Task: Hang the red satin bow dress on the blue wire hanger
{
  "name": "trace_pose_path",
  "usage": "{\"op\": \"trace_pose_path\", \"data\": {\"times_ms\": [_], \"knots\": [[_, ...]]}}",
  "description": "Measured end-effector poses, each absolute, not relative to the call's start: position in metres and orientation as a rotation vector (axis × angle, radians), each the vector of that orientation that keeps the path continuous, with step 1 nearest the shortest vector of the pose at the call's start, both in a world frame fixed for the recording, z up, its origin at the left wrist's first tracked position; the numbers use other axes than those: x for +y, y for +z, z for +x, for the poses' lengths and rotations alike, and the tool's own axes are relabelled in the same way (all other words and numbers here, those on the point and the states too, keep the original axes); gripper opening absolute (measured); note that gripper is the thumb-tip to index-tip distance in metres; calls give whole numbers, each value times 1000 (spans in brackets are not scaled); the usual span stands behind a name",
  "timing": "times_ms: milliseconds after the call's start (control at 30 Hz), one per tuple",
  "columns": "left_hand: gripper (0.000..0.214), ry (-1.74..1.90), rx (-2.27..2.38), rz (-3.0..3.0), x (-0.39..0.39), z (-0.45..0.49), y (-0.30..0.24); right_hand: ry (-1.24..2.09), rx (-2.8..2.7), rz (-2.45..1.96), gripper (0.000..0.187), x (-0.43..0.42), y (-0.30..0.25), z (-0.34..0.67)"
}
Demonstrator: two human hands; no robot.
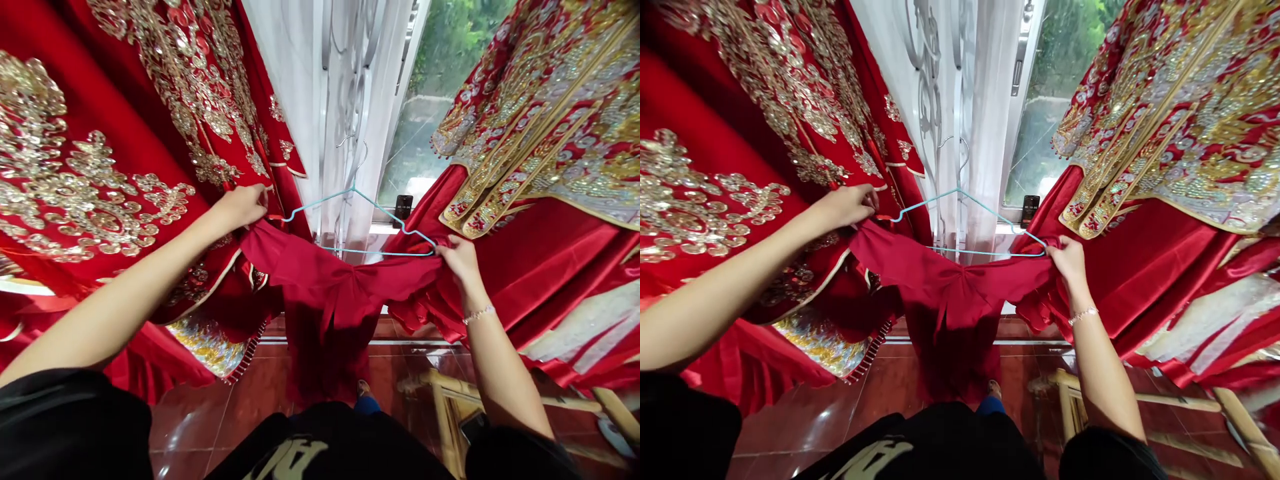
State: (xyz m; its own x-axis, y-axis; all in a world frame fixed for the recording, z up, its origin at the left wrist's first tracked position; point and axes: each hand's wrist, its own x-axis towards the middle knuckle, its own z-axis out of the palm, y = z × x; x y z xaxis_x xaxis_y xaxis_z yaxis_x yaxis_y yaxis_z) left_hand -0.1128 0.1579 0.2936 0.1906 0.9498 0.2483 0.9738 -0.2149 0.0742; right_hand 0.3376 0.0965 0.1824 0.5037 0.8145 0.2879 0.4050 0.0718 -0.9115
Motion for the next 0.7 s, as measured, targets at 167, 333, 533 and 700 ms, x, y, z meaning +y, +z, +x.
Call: {"op": "trace_pose_path", "data": {"times_ms": [167, 333, 533, 700], "knots": [[35, -325, -1652, -2761, 153, -102, 268, 679, -851, -1415, 15, 64, 131, 351], [32, -600, -1581, -3045, 154, -87, 253, 762, -793, -1345, 16, 28, 98, 346], [26, -1069, -2010, -2964, 172, -79, 238, 855, -738, -1325, 18, -6, 65, 323], [25, -1089, -1751, -2603, 164, -68, 234, 899, -805, -1370, 17, -27, 44, 295]]}}
